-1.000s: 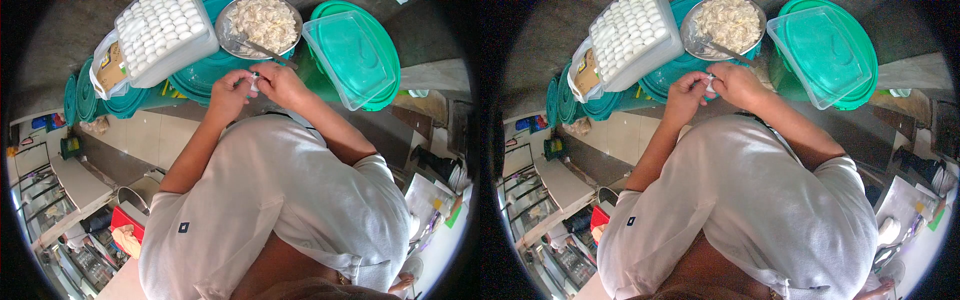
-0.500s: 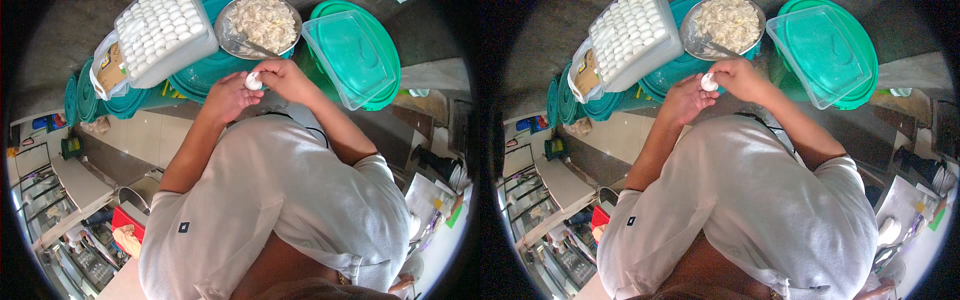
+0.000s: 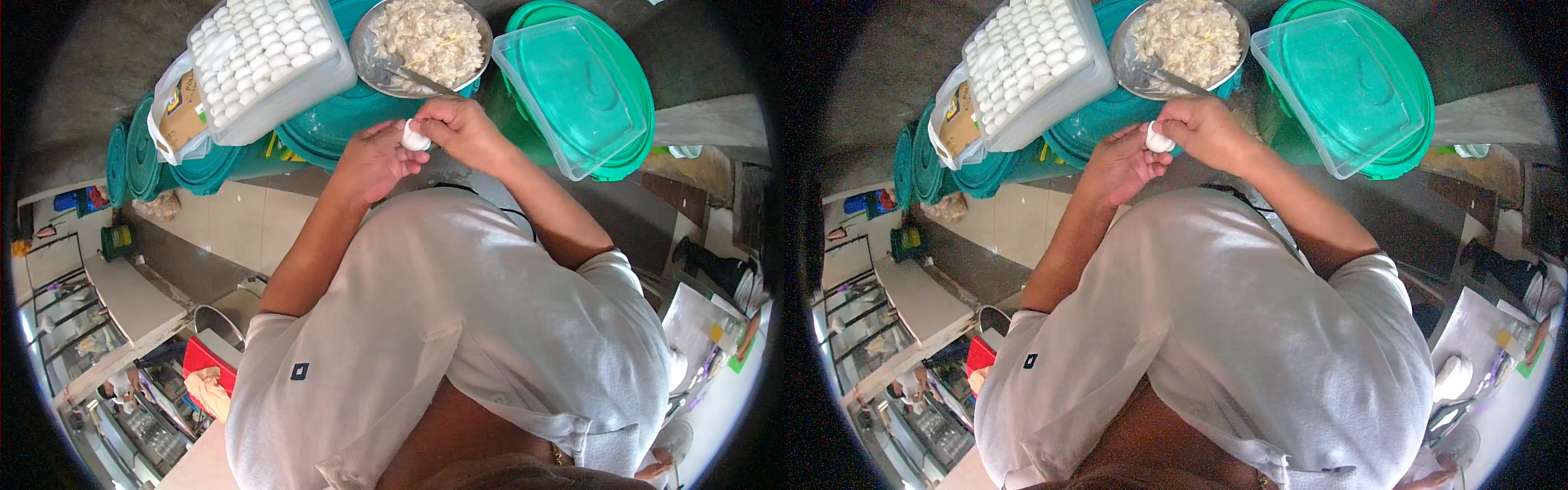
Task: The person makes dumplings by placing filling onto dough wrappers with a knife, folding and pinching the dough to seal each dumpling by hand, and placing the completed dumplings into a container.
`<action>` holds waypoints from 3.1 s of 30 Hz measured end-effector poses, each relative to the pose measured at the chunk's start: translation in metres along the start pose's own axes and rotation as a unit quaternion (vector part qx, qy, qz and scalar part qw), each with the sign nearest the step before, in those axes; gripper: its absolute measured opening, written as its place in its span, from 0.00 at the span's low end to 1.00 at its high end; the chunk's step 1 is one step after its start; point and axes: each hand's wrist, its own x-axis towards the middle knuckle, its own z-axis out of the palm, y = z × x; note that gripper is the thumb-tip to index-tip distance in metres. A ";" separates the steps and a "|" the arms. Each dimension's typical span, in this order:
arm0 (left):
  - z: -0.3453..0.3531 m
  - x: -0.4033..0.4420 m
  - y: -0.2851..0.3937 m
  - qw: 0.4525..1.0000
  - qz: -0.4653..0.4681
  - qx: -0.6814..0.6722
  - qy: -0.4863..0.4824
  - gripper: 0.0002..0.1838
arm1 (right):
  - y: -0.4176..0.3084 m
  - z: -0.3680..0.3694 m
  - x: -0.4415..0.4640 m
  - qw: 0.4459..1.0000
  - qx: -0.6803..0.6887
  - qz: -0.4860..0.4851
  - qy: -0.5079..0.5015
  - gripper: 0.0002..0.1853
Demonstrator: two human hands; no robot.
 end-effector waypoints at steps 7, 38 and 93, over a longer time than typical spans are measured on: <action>-0.002 0.002 0.007 1.000 -0.004 -0.031 0.007 0.13 | -0.005 -0.009 0.000 0.988 0.109 0.111 -0.015 0.10; 0.022 -0.008 -0.001 0.834 0.301 0.432 0.165 0.17 | -0.013 -0.004 -0.002 0.962 0.180 0.206 -0.001 0.11; -0.169 -0.136 0.074 0.924 0.110 -0.083 0.356 0.14 | -0.081 0.057 0.393 0.928 -0.361 -0.011 0.090 0.15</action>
